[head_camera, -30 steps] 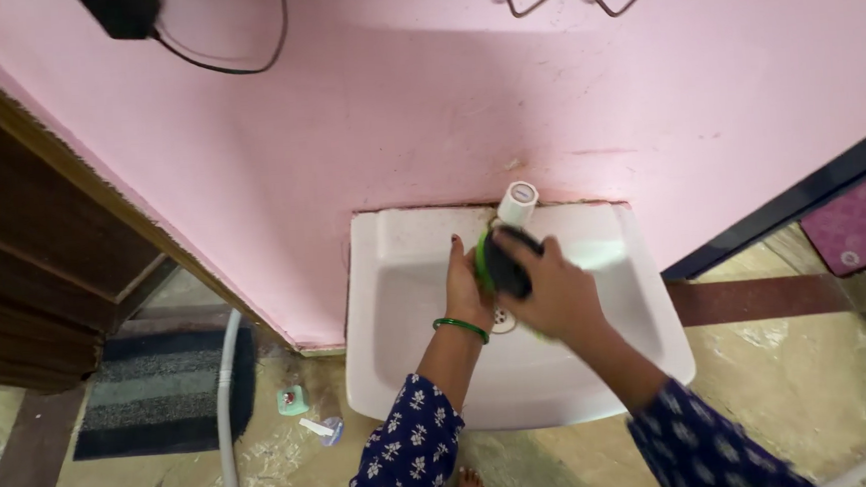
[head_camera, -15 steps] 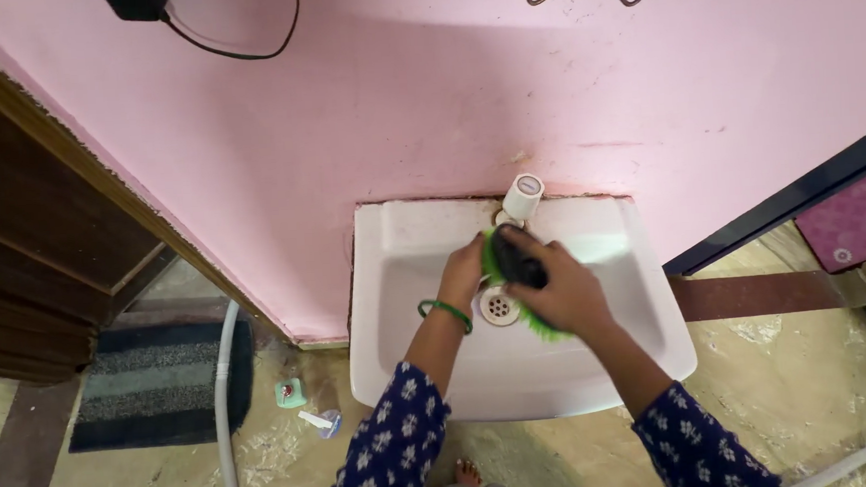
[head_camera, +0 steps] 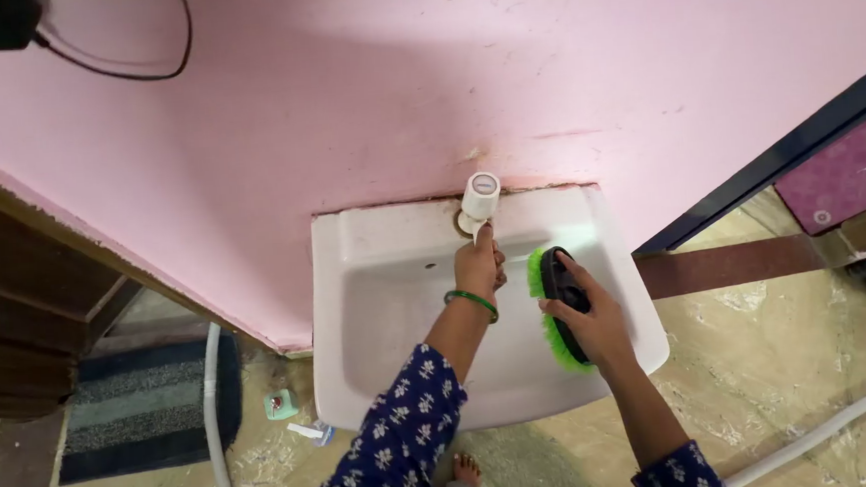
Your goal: The person pours a purple cleaning liquid from a bottle onto a small wall-mounted sink and scrubs the basin, faucet, and surrounding wall with a black and green brush.
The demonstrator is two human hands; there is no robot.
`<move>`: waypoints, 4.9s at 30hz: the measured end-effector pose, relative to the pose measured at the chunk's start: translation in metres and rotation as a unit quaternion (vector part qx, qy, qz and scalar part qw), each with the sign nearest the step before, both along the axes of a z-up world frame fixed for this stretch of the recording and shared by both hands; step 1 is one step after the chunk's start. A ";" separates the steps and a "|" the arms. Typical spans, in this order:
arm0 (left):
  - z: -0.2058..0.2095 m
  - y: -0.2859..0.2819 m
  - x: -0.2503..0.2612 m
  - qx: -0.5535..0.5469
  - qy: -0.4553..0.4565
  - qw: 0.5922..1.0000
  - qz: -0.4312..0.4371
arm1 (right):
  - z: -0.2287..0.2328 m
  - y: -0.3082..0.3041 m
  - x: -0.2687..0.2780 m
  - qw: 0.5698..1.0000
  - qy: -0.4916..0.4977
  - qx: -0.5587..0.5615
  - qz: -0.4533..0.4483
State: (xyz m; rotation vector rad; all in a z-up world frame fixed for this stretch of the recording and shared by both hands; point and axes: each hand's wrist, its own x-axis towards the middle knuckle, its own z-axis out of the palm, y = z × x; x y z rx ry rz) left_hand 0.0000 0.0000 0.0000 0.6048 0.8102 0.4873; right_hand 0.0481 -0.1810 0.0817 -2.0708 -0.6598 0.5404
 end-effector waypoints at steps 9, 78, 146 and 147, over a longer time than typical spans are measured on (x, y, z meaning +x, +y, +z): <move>-0.012 -0.021 0.029 0.017 -0.037 0.990 0.135 | 0.047 0.019 0.000 0.993 -0.111 -0.001 0.046; 0.019 0.084 -0.122 0.689 0.201 0.679 -0.156 | -0.017 0.183 -0.099 0.849 -0.470 -0.173 0.168; 0.055 0.015 -0.282 0.692 0.498 0.493 -0.171 | -0.002 0.161 -0.202 0.846 -0.313 -0.116 0.415; 0.052 0.003 -0.276 0.682 0.498 0.506 -0.176 | -0.004 0.159 -0.194 0.846 -0.328 -0.109 0.405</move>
